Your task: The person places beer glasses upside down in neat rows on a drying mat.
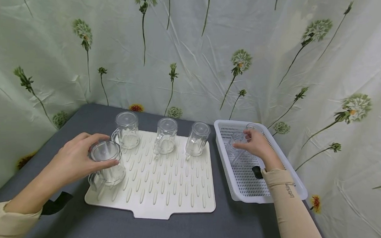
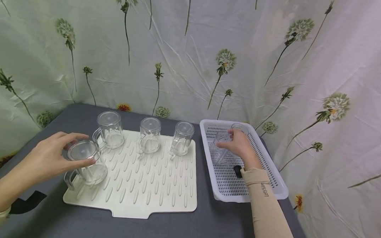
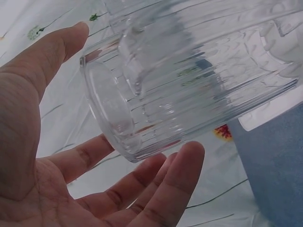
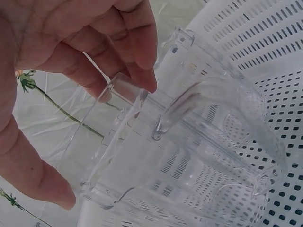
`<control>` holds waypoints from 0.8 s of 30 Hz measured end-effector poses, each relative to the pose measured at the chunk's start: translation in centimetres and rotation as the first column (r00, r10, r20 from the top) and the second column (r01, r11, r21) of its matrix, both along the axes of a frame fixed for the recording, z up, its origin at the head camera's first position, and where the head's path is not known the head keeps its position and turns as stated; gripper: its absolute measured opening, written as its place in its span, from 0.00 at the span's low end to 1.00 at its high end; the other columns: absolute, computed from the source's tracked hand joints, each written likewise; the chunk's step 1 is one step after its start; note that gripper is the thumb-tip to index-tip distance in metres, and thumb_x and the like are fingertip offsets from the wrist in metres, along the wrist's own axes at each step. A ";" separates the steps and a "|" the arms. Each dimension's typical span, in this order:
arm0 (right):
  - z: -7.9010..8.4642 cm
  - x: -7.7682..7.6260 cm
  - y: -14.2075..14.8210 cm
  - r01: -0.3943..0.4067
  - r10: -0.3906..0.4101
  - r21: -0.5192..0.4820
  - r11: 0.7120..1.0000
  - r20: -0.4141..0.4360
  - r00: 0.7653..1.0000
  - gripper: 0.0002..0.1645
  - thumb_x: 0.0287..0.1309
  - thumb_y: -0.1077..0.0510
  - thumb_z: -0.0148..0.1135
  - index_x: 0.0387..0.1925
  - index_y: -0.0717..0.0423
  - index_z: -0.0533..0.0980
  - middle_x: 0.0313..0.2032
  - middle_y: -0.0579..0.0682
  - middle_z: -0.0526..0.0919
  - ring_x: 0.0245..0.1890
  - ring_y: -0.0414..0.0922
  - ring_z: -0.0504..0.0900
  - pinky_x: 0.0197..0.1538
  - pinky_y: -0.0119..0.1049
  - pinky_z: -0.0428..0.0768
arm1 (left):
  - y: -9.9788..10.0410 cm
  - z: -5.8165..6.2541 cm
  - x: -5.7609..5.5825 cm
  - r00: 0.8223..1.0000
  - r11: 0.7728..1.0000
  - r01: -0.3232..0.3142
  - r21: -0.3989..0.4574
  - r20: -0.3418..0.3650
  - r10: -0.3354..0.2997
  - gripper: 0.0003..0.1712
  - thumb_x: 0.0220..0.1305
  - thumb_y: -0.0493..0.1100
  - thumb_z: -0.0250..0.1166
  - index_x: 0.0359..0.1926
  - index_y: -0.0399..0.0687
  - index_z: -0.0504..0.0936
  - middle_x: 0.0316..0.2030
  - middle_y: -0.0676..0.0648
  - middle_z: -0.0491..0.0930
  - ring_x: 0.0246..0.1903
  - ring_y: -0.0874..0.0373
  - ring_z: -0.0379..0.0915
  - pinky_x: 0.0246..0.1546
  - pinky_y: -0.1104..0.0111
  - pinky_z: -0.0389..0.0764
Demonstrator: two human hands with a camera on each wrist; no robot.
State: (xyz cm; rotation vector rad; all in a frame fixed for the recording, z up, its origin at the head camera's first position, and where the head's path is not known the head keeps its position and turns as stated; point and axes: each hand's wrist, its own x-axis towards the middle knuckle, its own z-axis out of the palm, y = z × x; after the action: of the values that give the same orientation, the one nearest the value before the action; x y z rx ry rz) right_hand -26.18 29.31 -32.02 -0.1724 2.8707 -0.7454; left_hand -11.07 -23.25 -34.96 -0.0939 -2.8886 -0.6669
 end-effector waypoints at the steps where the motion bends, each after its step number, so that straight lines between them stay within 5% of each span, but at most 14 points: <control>1: 0.0 0.1 0.0 -0.001 0.001 -0.001 1.000 0.001 1.000 0.54 0.68 0.44 0.73 0.78 0.74 0.60 0.72 0.78 0.68 0.72 0.72 0.69 0.72 0.66 0.75 | 0.0 0.0 0.0 1.000 1.000 0.000 -0.001 -0.008 0.000 0.53 0.50 0.74 0.81 0.68 0.47 0.80 0.53 0.34 0.79 0.43 0.44 0.76 0.35 0.55 0.75; 18: 0.0 1.1 0.8 -0.012 0.012 0.022 1.000 0.005 1.000 0.54 0.67 0.40 0.73 0.77 0.70 0.63 0.70 0.75 0.72 0.69 0.70 0.74 0.66 0.63 0.80 | 0.4 1.0 0.0 0.998 1.000 0.022 0.013 -0.064 -0.021 0.50 0.51 0.71 0.82 0.67 0.48 0.81 0.49 0.39 0.79 0.44 0.47 0.75 0.34 0.61 0.73; 24: 0.0 1.7 0.9 -0.007 0.007 0.014 1.000 0.001 1.000 0.54 0.66 0.40 0.74 0.77 0.71 0.63 0.70 0.75 0.73 0.68 0.69 0.75 0.65 0.63 0.81 | 0.8 1.5 -0.1 0.997 0.999 0.031 0.021 -0.068 -0.029 0.51 0.52 0.71 0.82 0.69 0.49 0.79 0.54 0.37 0.78 0.48 0.44 0.75 0.38 0.53 0.77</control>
State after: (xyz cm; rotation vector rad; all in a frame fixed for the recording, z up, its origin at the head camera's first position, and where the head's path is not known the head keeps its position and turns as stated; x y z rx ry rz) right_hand -24.51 30.26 -32.01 -0.1809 2.8720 -0.7244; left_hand -11.20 -22.43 -33.50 -0.1542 -2.8195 -0.6876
